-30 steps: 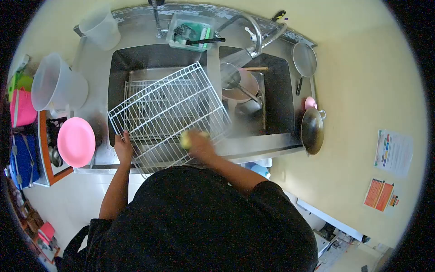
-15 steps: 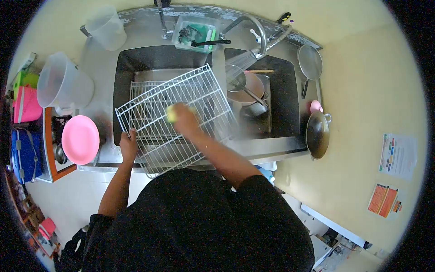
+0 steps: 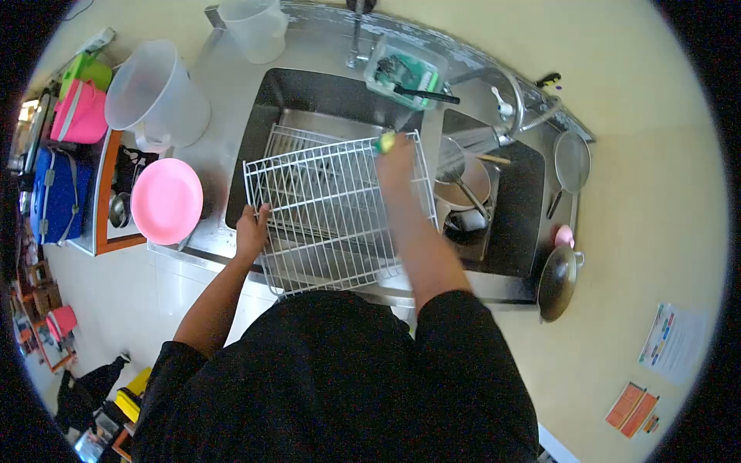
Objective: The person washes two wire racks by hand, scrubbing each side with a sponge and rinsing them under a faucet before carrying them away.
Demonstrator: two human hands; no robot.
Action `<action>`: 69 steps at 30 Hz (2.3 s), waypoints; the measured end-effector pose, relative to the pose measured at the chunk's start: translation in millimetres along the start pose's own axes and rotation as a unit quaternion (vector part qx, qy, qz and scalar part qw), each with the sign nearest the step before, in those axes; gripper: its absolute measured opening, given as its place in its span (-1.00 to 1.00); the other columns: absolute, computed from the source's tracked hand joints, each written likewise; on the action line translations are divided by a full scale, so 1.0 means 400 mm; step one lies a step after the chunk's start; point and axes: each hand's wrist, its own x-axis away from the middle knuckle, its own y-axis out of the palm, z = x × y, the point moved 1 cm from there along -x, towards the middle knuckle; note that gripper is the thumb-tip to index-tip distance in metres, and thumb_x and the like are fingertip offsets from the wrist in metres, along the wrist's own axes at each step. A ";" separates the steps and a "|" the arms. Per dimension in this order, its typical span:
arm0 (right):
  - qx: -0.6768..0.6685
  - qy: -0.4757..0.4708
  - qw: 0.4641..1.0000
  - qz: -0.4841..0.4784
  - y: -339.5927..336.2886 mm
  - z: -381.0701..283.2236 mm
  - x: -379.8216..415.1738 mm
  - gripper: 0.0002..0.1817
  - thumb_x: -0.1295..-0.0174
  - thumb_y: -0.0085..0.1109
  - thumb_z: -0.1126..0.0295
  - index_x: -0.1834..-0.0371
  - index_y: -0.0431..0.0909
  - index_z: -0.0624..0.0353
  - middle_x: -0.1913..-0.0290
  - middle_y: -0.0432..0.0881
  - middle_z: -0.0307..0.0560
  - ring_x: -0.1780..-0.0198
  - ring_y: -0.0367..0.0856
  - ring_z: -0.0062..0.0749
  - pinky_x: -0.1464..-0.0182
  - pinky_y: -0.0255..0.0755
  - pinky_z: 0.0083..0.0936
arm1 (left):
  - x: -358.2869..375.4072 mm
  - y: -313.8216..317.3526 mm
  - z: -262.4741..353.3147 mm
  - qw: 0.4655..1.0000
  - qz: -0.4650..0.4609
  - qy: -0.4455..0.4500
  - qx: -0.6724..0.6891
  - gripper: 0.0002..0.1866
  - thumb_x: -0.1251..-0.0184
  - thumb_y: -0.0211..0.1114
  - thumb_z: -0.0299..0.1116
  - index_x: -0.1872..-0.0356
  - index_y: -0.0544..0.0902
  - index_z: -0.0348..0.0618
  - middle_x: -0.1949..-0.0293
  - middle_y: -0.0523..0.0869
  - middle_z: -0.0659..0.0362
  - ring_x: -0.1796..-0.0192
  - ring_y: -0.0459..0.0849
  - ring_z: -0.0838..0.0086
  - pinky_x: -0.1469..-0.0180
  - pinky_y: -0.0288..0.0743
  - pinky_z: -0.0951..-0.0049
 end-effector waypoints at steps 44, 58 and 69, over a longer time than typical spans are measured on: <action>-0.033 -0.233 0.941 -0.244 -0.208 0.142 0.433 -0.52 0.22 0.40 0.53 0.09 0.63 0.05 0.03 0.61 0.00 -0.04 0.56 0.03 -0.13 0.42 -0.18 | -0.120 0.125 -0.002 0.859 -0.077 -0.193 0.467 -0.65 -0.63 -0.14 -0.10 0.25 0.44 -0.13 0.65 0.30 0.33 0.72 0.23 0.61 0.70 0.14 0.48; -0.062 -0.294 0.906 -0.299 -0.182 0.082 0.503 -0.52 0.17 0.40 0.50 0.07 0.61 -0.02 0.05 0.60 -0.07 -0.07 0.52 -0.01 -0.16 0.36 -0.15 | -0.122 0.114 -0.004 0.881 -0.085 -0.183 0.427 -0.62 -0.63 -0.14 -0.07 0.26 0.45 -0.14 0.66 0.29 0.36 0.71 0.22 0.64 0.70 0.12 0.53; -0.019 -0.037 0.992 -0.117 -0.154 0.134 0.514 -0.43 0.31 0.40 0.58 0.06 0.58 0.15 0.03 0.60 0.10 -0.01 0.55 0.13 -0.14 0.41 -0.13 | -0.132 0.131 -0.018 0.878 -0.045 -0.177 0.442 -0.60 -0.63 -0.12 -0.07 0.30 0.47 -0.15 0.67 0.31 0.36 0.73 0.22 0.63 0.71 0.11 0.52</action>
